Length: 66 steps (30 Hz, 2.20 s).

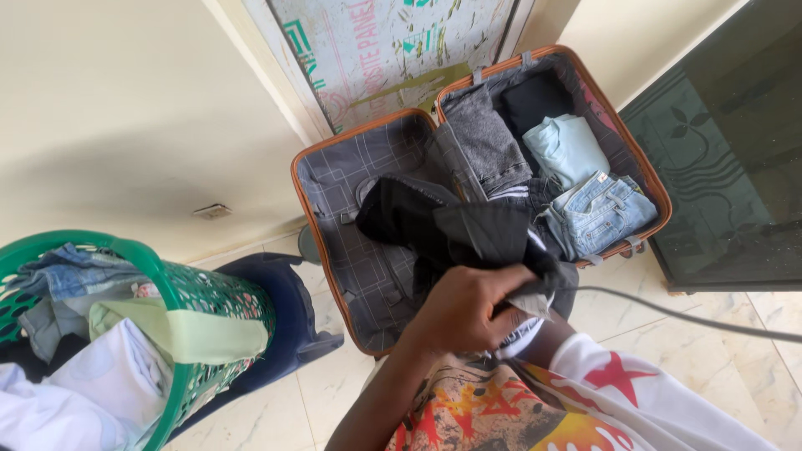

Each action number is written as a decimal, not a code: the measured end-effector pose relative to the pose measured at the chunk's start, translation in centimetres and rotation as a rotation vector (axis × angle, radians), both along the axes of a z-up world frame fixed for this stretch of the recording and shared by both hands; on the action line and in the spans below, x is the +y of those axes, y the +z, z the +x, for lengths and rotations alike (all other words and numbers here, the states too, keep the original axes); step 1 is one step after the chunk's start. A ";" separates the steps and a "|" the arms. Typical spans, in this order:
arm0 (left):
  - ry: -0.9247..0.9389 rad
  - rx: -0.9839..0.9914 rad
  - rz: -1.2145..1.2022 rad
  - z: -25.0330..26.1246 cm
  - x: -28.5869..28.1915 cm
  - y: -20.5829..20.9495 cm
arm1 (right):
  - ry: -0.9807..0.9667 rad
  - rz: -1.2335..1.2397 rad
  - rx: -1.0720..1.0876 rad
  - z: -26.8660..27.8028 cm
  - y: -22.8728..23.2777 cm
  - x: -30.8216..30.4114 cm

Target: The person picks up various items of clothing from a laundry basket and places them into an open suitcase, folding and arranging the garments to fit.

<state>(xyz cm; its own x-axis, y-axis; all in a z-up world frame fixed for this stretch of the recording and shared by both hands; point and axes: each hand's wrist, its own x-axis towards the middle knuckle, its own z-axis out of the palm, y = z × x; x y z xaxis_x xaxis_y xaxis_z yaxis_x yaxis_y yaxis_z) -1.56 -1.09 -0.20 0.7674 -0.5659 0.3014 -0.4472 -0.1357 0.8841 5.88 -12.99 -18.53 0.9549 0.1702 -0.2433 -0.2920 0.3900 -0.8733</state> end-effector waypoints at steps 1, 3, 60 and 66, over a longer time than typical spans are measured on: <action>0.075 -0.070 -0.064 0.6 0.7 -0.6 | -0.008 -0.009 -0.013 0.5 0.3 0.3; 0.349 -0.116 0.018 1.8 2.1 -2.4 | -0.019 -0.023 -0.038 2.4 1.1 0.9; 1.425 0.886 0.494 8.5 20.2 -24.2 | 0.391 -0.781 0.063 8.1 13.2 -9.8; 1.241 1.182 -0.908 5.6 23.8 -32.7 | -0.517 -0.167 -0.489 10.3 20.5 -19.3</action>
